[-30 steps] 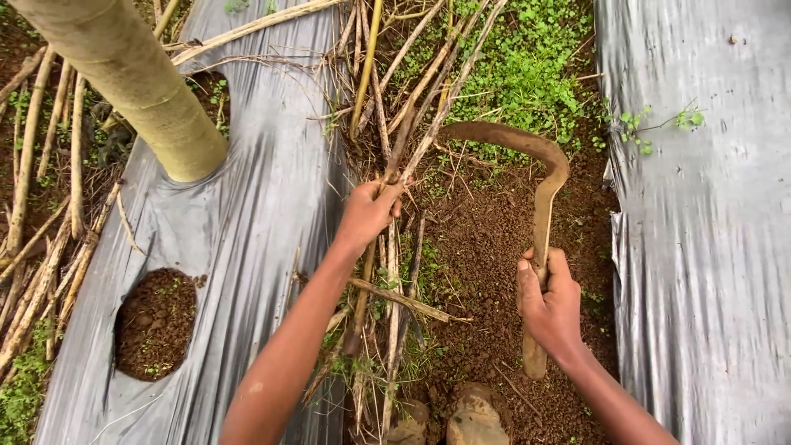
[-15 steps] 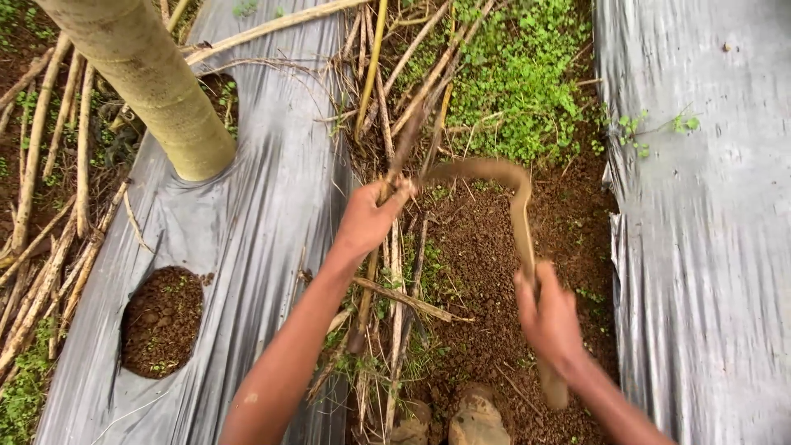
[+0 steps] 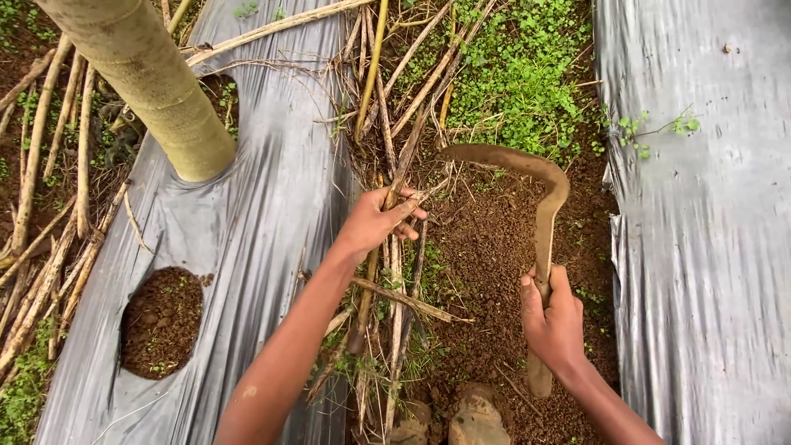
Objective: Gathering dried stalks and clearing weeds from a planting bed using a sickle
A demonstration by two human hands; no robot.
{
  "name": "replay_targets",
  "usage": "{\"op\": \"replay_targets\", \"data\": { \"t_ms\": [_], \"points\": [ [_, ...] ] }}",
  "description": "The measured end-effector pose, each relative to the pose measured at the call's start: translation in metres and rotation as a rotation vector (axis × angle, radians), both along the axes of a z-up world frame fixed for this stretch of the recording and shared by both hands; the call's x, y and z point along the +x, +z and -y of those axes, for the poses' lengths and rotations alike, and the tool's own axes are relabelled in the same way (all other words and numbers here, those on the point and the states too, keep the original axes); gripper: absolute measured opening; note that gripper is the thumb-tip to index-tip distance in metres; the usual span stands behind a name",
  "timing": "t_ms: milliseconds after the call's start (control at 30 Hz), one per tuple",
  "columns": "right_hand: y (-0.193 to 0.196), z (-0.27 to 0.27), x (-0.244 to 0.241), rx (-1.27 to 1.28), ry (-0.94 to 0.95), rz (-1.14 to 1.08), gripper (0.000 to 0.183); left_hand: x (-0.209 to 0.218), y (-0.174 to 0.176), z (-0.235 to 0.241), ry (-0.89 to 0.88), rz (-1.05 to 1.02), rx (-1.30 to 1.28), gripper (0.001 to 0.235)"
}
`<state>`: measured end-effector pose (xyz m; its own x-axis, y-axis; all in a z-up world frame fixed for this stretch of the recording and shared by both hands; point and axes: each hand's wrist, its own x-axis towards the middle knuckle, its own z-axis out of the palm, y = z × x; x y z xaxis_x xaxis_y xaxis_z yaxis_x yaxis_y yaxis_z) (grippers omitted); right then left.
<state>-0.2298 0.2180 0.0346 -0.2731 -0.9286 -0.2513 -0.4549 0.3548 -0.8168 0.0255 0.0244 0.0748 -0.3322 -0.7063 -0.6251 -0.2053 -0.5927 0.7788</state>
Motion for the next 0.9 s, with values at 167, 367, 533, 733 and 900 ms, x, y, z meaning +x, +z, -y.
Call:
{"op": "replay_targets", "data": {
  "t_ms": [167,367,533,733,900],
  "points": [
    [0.009,0.005,-0.004,-0.042,0.054,-0.035,0.009,0.007,0.024,-0.008,-0.092,0.06,-0.003,0.032],
    [-0.001,-0.008,-0.005,-0.017,0.038,-0.002,0.009,0.039,0.018,-0.039,-0.055,-0.016,0.126,0.038],
    [-0.011,-0.015,-0.004,-0.012,0.062,0.01,0.012,0.047,0.022,-0.044,0.131,-0.057,0.174,0.033],
    [-0.001,-0.001,0.002,0.008,0.1,-0.025,0.014,0.032,0.013,-0.027,0.14,0.073,0.05,0.045],
    [0.034,0.014,0.006,-0.246,0.129,-0.046,0.009,0.012,0.027,-0.021,0.205,0.166,0.02,0.024]
  ]
}}
